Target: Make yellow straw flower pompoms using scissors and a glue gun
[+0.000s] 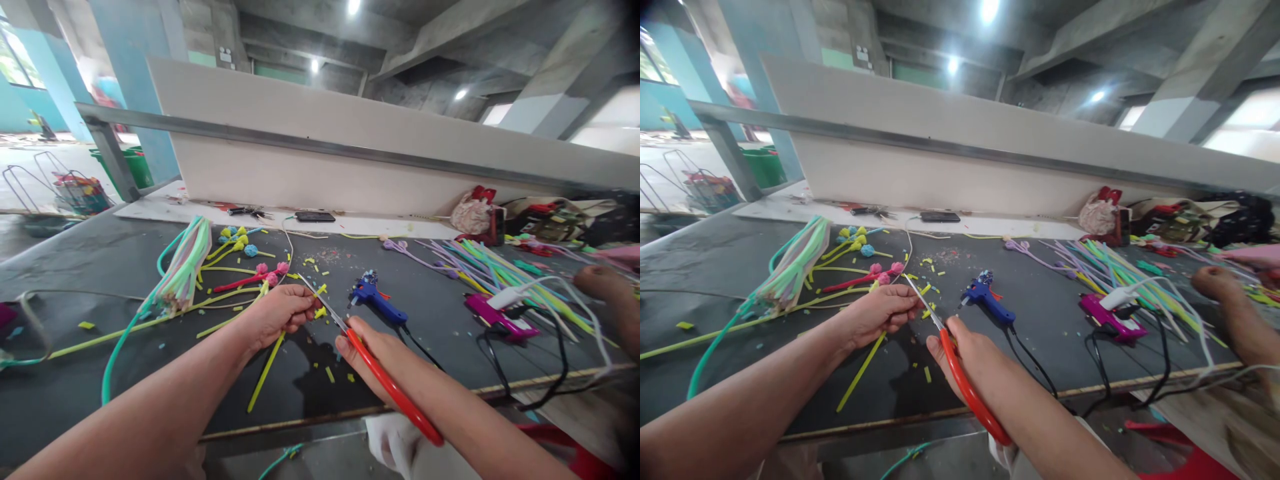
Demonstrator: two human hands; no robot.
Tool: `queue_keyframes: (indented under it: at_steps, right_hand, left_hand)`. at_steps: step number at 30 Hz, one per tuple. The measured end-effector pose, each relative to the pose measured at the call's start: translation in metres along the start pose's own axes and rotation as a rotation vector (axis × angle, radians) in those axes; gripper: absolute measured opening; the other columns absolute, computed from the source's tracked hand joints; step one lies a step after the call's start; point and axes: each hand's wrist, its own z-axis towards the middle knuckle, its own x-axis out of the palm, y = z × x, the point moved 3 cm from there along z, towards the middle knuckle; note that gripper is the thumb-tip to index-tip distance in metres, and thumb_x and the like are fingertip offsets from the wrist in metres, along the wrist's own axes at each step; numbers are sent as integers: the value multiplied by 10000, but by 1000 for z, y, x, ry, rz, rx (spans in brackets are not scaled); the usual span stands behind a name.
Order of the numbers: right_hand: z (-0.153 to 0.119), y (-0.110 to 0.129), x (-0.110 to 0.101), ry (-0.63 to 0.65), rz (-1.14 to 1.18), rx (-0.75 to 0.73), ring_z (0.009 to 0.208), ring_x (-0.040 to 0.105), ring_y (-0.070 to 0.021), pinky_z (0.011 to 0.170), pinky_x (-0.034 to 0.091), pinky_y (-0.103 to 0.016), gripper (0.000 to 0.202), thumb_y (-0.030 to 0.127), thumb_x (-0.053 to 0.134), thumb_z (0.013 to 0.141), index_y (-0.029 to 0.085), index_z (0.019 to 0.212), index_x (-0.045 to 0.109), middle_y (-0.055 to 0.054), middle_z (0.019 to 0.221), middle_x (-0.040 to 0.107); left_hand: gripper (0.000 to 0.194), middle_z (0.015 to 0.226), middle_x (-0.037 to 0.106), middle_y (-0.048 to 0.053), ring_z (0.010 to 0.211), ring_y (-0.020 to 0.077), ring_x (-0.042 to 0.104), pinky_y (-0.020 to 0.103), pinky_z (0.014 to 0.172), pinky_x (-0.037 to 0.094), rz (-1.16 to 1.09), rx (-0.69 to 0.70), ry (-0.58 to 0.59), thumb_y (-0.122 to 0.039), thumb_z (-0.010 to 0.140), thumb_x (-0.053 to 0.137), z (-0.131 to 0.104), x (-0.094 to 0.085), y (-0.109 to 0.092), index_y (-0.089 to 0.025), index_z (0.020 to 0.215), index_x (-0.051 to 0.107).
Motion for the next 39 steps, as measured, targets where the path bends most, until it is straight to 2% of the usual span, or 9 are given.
queue_keyframes:
  at_steps: [9, 17, 21, 25, 29, 34, 39]
  right_hand:
    - [0, 2, -1, 15, -5, 16, 524, 439, -137, 511, 279, -233, 248, 476, 337, 864, 243, 781, 327, 35, 589, 474]
    - [1, 2, 3, -26, 20, 38, 493, 383, -127, 497, 263, -235, 276, 461, 371, 855, 239, 707, 300, 52, 543, 435]
    - [3, 0, 0, 14, 39, 28, 518, 407, -121, 505, 280, -233, 321, 477, 360, 868, 225, 671, 336, 41, 564, 452]
    - [0, -2, -9, 58, 113, -3, 491, 414, -114, 493, 282, -234, 350, 538, 316, 880, 227, 737, 391, 44, 556, 477]
    - [-3, 0, -14, 83, 110, -7, 467, 407, -113, 492, 283, -239, 329, 523, 298, 887, 232, 752, 370, 55, 527, 454]
    - [-2, 5, -10, 52, 44, -30, 519, 401, -128, 504, 289, -243, 289, 479, 311, 873, 233, 722, 326, 47, 565, 436]
    - [-2, 2, -7, 22, 81, -10, 508, 402, -121, 498, 278, -231, 307, 494, 350, 856, 233, 696, 319, 54, 557, 439]
  left_hand:
    - [113, 591, 481, -18, 374, -10, 258, 129, 359, 134, 7, -6, -10, -207, 760, 528, 1, -1, 0, -107, 735, 574]
    - [109, 575, 475, -27, 378, -8, 265, 126, 361, 138, 2, -22, -7, -218, 740, 558, 4, -2, 5, -111, 738, 581]
    - [146, 598, 494, -16, 396, -5, 282, 124, 364, 150, -22, -25, 14, -254, 750, 574, 3, 0, 5, -108, 742, 575]
    - [159, 605, 498, -10, 413, -1, 310, 115, 365, 158, -61, -21, -7, -262, 752, 587, 1, 1, 2, -108, 728, 555]
    - [129, 625, 509, -2, 426, 1, 331, 108, 368, 164, -111, 11, -31, -227, 737, 593, 1, 1, -1, -112, 722, 538]
    - [118, 641, 503, -4, 428, -4, 331, 101, 366, 169, -107, 43, -37, -218, 759, 569, 0, 1, -2, -112, 722, 533]
    - [153, 603, 485, -7, 421, 4, 345, 105, 357, 179, -78, 4, -32, -209, 784, 534, 2, 2, 0, -112, 667, 515]
